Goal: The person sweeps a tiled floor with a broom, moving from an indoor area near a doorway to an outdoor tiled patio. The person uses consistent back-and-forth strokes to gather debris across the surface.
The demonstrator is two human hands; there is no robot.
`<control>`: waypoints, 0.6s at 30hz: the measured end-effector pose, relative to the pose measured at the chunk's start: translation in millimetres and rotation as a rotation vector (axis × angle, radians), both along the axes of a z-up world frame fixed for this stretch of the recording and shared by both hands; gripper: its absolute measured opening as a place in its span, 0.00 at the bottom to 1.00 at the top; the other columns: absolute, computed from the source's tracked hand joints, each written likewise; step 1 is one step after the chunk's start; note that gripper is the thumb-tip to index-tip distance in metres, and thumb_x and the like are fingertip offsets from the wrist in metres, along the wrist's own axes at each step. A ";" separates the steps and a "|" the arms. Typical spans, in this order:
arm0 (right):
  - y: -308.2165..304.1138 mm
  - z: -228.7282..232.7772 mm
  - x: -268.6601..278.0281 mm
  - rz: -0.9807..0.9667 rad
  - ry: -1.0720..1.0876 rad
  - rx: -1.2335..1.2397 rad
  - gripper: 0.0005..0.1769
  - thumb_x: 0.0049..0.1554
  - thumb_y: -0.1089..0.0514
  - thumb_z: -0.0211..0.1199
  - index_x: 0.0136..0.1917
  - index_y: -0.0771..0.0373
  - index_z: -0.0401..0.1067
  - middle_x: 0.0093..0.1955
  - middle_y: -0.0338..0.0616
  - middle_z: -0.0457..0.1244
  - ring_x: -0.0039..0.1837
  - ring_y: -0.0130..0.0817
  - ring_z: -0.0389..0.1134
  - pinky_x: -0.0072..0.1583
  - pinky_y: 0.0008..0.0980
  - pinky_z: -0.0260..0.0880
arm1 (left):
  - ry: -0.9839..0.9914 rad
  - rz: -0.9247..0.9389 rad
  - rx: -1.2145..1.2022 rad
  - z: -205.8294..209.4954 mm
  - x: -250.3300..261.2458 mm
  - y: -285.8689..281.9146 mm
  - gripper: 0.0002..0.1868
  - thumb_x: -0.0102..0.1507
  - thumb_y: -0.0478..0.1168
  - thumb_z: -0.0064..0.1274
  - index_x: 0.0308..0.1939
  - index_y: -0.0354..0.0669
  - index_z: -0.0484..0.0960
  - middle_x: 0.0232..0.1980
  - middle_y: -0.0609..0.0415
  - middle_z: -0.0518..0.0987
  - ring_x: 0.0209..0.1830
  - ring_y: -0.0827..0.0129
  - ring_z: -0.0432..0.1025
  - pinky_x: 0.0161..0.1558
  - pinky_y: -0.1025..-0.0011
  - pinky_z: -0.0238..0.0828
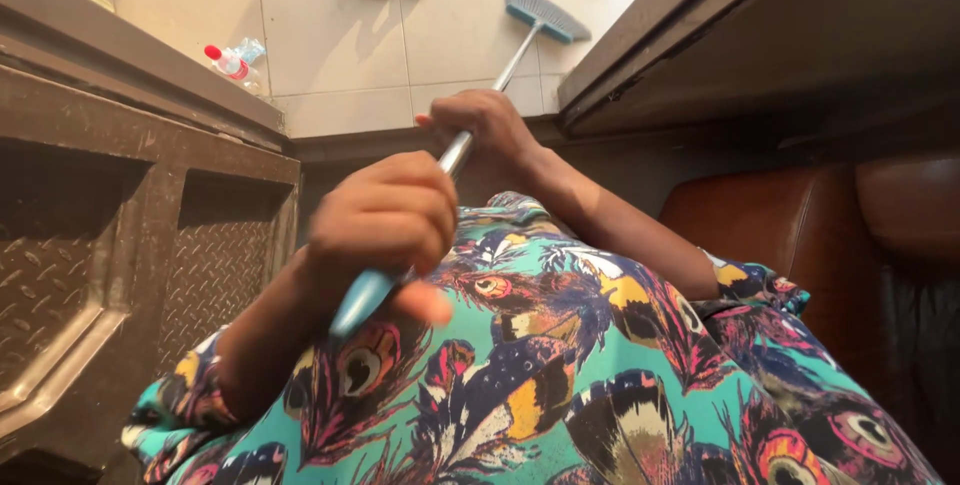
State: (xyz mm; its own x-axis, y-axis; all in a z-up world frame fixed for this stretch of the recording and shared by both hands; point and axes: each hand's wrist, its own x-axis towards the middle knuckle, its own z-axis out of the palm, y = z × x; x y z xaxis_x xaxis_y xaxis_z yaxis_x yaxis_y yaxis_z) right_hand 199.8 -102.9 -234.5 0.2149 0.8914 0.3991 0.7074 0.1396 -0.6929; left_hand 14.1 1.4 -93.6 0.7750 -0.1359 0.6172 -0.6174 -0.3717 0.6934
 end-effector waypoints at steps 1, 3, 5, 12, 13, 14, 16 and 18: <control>3.8 -10.5 9.7 0.004 -0.005 0.005 0.25 0.64 0.56 0.67 0.32 0.62 0.57 0.28 0.50 0.55 0.35 0.54 0.59 0.37 0.46 0.55 | -0.005 0.004 0.005 -9.0 4.6 0.6 0.28 0.67 0.63 0.54 0.27 0.45 0.68 0.31 0.56 0.73 0.39 0.59 0.73 0.42 0.66 0.69; 8.9 -33.8 24.7 -0.029 -0.107 0.020 0.25 0.63 0.57 0.67 0.31 0.61 0.58 0.27 0.50 0.54 0.33 0.54 0.59 0.36 0.47 0.55 | 0.002 0.029 -0.004 -28.2 11.0 0.8 0.28 0.67 0.62 0.57 0.27 0.44 0.70 0.32 0.55 0.74 0.39 0.58 0.73 0.46 0.63 0.70; 12.3 -14.9 18.8 -0.022 -0.147 0.045 0.25 0.63 0.56 0.68 0.31 0.62 0.58 0.27 0.50 0.55 0.33 0.54 0.60 0.36 0.49 0.55 | -0.027 0.036 -0.012 -7.8 2.3 -0.8 0.27 0.65 0.61 0.56 0.27 0.44 0.69 0.31 0.56 0.73 0.39 0.58 0.73 0.44 0.64 0.70; 8.5 89.9 -45.2 0.388 0.012 0.051 0.14 0.61 0.56 0.68 0.37 0.59 0.68 0.32 0.46 0.62 0.38 0.50 0.67 0.41 0.47 0.65 | 0.029 -0.148 -0.108 71.8 -68.9 2.6 0.13 0.62 0.43 0.50 0.26 0.39 0.71 0.28 0.51 0.73 0.31 0.58 0.73 0.40 0.61 0.70; 10.0 87.3 -50.2 0.389 0.014 0.050 0.14 0.61 0.56 0.68 0.37 0.59 0.68 0.32 0.46 0.62 0.38 0.50 0.67 0.41 0.47 0.65 | 0.031 -0.148 -0.110 69.3 -83.8 -1.2 0.13 0.62 0.43 0.50 0.26 0.39 0.71 0.28 0.51 0.73 0.31 0.58 0.73 0.40 0.61 0.70; 11.6 84.9 -55.5 0.437 -0.002 -0.005 0.15 0.61 0.56 0.69 0.36 0.60 0.68 0.32 0.46 0.63 0.38 0.51 0.67 0.41 0.48 0.64 | 0.167 -0.081 -0.137 66.9 -99.0 -4.8 0.13 0.62 0.42 0.50 0.26 0.39 0.71 0.29 0.50 0.74 0.32 0.57 0.75 0.41 0.61 0.72; 16.7 68.5 -60.6 0.495 -0.021 -0.061 0.16 0.61 0.57 0.70 0.35 0.60 0.67 0.32 0.47 0.63 0.38 0.52 0.66 0.41 0.49 0.63 | 0.301 -0.003 -0.165 63.7 -102.2 -7.8 0.13 0.63 0.41 0.50 0.26 0.38 0.71 0.29 0.49 0.75 0.33 0.55 0.77 0.41 0.61 0.74; 24.8 40.4 -60.5 0.422 0.053 -0.061 0.16 0.60 0.56 0.70 0.35 0.61 0.67 0.31 0.48 0.62 0.38 0.52 0.66 0.42 0.48 0.64 | 0.163 -0.088 -0.147 62.5 -77.4 -2.8 0.15 0.65 0.43 0.49 0.27 0.38 0.71 0.29 0.49 0.73 0.31 0.55 0.73 0.39 0.60 0.71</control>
